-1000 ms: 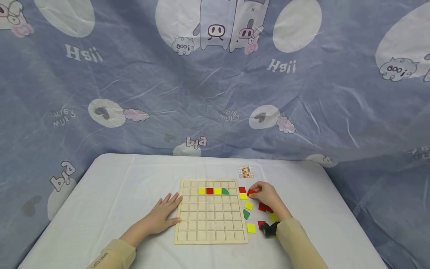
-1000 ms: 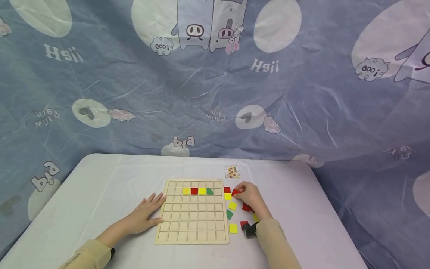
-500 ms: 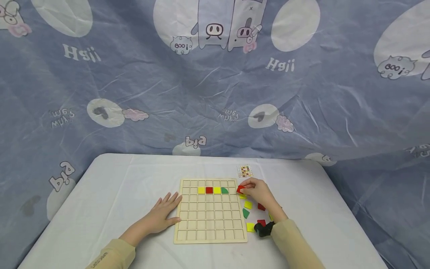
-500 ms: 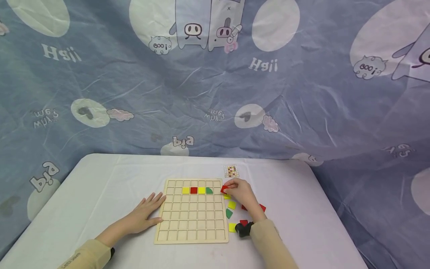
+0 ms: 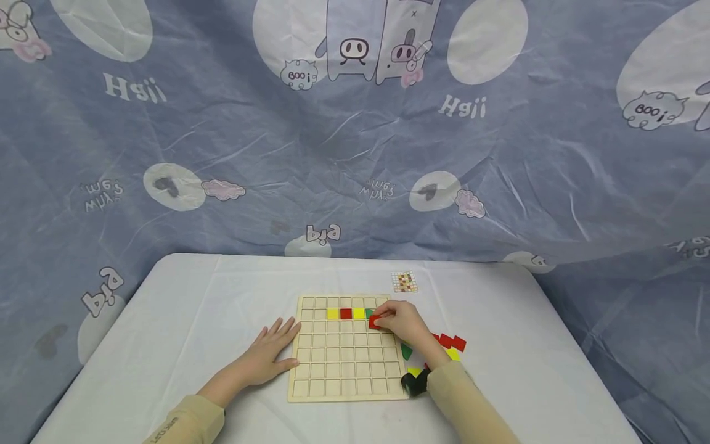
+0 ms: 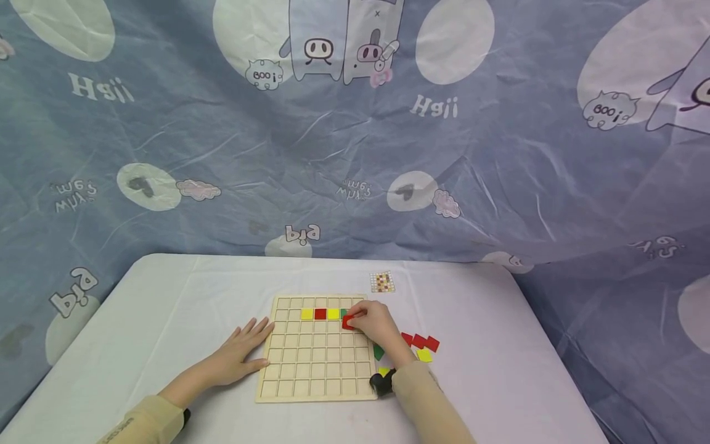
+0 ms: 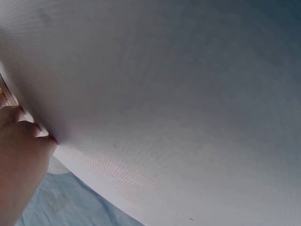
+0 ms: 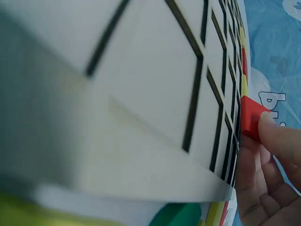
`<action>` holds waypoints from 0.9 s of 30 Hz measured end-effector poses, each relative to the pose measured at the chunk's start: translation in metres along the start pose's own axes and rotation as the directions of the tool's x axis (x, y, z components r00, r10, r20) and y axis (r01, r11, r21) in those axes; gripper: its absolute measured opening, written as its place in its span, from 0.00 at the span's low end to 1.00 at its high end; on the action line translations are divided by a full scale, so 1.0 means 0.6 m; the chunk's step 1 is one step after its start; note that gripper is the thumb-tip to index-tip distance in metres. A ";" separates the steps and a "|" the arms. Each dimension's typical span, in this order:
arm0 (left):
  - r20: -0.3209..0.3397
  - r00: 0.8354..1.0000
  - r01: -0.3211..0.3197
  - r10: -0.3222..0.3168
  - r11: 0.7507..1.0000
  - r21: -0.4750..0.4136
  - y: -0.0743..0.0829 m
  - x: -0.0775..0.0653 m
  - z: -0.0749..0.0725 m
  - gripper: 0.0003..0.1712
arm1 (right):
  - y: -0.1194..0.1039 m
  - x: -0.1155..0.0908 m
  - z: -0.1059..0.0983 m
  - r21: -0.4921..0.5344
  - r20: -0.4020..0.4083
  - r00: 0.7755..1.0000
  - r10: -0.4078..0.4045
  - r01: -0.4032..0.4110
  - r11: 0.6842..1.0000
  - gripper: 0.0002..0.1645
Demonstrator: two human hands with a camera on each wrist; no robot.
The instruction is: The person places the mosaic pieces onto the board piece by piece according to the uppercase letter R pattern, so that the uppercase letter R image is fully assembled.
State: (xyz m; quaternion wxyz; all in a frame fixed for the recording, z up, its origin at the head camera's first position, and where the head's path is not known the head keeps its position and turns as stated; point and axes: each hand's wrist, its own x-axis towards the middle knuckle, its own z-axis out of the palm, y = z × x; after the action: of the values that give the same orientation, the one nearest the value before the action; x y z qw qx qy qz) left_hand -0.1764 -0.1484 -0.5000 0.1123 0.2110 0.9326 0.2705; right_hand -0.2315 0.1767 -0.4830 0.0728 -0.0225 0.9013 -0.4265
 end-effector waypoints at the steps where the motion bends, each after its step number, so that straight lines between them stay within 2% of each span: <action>1: 0.000 1.000 -0.002 0.002 1.000 0.000 -0.001 0.000 0.001 0.44 | 0.000 0.000 0.002 -0.008 0.004 1.000 -0.004 0.004 1.000 0.05; 13: 0.003 1.000 0.012 -0.012 1.000 0.004 -0.006 0.004 0.004 0.44 | -0.015 -0.005 0.014 -0.151 -0.020 0.997 -0.074 0.070 0.986 0.03; 19: 0.003 1.000 0.009 -0.009 1.000 -0.002 -0.008 0.004 0.003 0.45 | -0.017 -0.008 0.007 -0.109 -0.017 0.999 -0.052 0.050 0.993 0.04; 23: 0.005 1.000 0.004 -0.004 1.000 0.000 -0.010 0.005 0.005 0.45 | -0.015 -0.019 -0.014 -0.044 -0.026 1.000 0.004 -0.005 0.999 0.06; 27: 0.005 1.000 0.001 -0.002 1.000 0.016 -0.011 0.006 0.006 0.45 | -0.004 -0.039 -0.037 -0.065 -0.025 0.999 0.034 -0.036 0.997 0.06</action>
State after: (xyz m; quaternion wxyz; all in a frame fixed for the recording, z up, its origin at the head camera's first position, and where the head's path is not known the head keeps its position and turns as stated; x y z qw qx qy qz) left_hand -0.1809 -0.1504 -0.5069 0.1133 0.2119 0.9345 0.2625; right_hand -0.2117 0.1947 -0.4644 0.0688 -0.0040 0.9157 -0.3958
